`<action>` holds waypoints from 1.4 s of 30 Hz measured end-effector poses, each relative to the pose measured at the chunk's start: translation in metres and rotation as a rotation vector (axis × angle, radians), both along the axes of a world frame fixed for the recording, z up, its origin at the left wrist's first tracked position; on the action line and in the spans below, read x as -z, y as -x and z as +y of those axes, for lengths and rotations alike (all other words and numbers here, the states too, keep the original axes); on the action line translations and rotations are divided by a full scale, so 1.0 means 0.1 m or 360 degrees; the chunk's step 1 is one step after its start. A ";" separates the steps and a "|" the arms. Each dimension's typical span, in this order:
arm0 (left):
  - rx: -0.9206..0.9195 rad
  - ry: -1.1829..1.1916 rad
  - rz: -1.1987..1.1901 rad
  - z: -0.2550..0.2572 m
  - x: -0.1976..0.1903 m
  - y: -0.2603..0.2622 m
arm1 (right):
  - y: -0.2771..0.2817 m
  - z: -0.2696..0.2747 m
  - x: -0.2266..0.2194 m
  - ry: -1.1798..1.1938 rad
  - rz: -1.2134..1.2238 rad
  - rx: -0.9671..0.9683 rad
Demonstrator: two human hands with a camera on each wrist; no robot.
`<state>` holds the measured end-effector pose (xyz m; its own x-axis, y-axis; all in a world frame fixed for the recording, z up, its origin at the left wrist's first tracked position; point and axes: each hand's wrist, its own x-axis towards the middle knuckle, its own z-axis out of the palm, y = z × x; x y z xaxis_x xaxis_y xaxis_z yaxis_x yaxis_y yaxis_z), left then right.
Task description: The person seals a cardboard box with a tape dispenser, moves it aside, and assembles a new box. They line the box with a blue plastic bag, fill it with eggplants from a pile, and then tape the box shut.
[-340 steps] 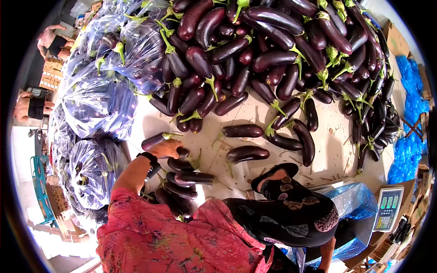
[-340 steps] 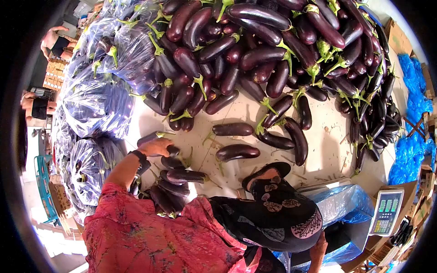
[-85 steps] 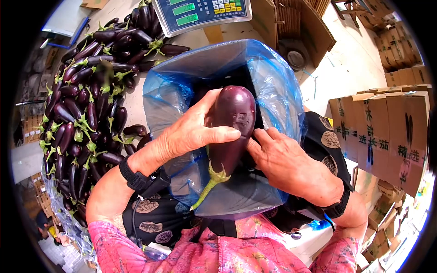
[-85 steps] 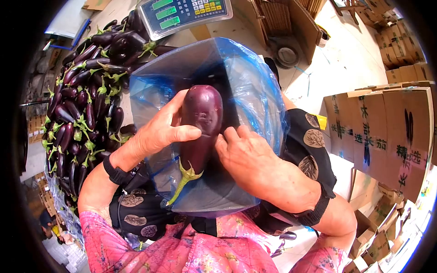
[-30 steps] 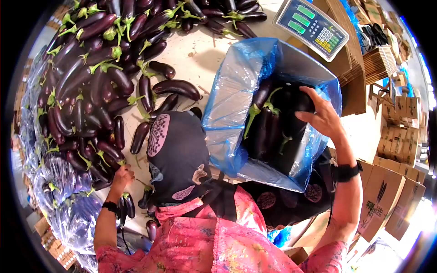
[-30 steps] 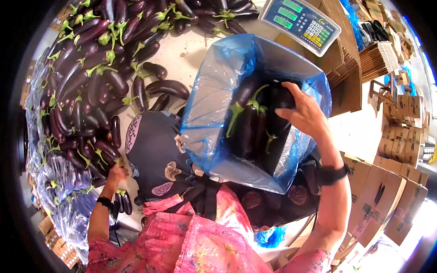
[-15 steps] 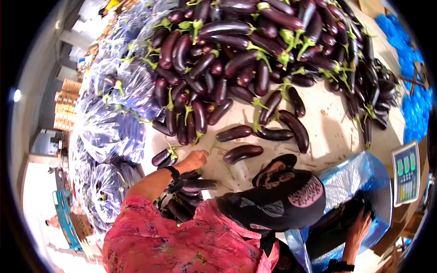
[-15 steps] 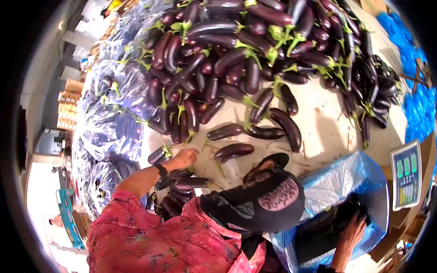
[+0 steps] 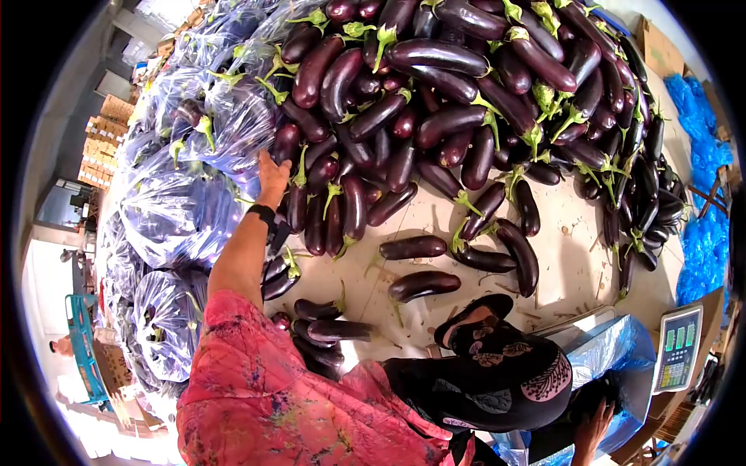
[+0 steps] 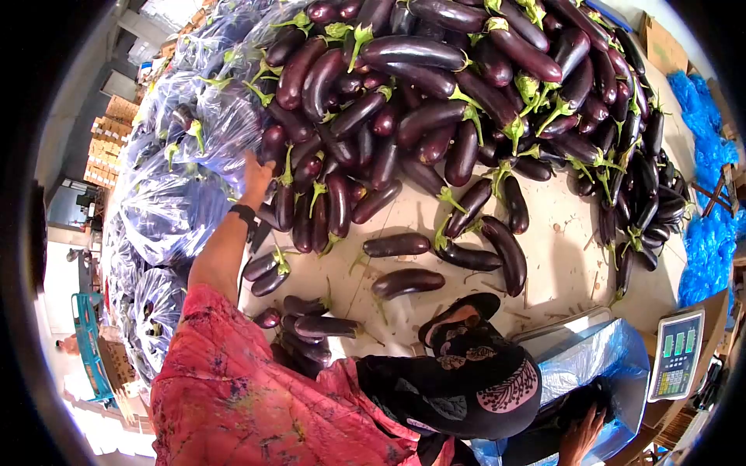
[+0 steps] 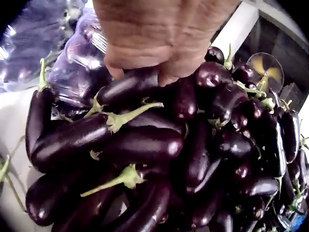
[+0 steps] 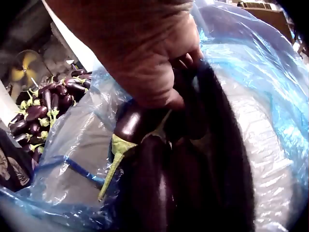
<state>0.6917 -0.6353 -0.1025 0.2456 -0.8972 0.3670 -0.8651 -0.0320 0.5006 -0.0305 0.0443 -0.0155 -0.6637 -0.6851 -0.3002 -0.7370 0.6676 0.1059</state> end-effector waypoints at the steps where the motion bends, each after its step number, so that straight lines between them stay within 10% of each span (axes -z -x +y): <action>1: -0.0012 -0.0027 -0.0066 -0.08 -0.07 0.03 | 0.00 0.00 0.00 -0.0021 -0.0011 0.0039; 8: -0.0128 -0.0629 -0.0437 -0.35 0.00 -0.11 | -0.21 -0.11 -0.07 -0.0103 0.0033 -0.0070; 15: 0.0125 -0.0078 -0.0054 0.04 -0.06 0.24 | -0.17 -0.13 -0.05 -0.0017 -0.0002 -0.0164; 19: 0.0533 0.0219 0.0300 0.23 -1.05 0.98 | -0.14 -0.12 -0.13 -0.0060 -0.0041 -0.0164; 24: 0.1094 -0.0472 0.1963 0.50 -2.05 2.03 | -0.04 -0.07 0.02 -0.0091 0.0113 -0.0300; 30: 0.1764 -0.1478 0.2233 1.44 -2.81 3.76 | -0.19 -0.11 -0.31 0.0217 0.0166 -0.0473; 38: 0.2838 -0.1901 0.0945 3.38 -2.94 5.90 | -0.24 0.00 -0.39 0.0123 0.0284 -0.0328; 42: 0.3176 -0.1896 0.0640 4.10 -2.28 6.45 | -0.27 -0.02 -0.40 0.0136 0.0211 -0.0241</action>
<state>0.0466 -0.2254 0.1254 -0.9583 0.2599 -0.1184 -0.0930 0.1081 0.9898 -0.0035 0.0419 0.0246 -0.5809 -0.7993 -0.1539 -0.8131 0.5607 0.1564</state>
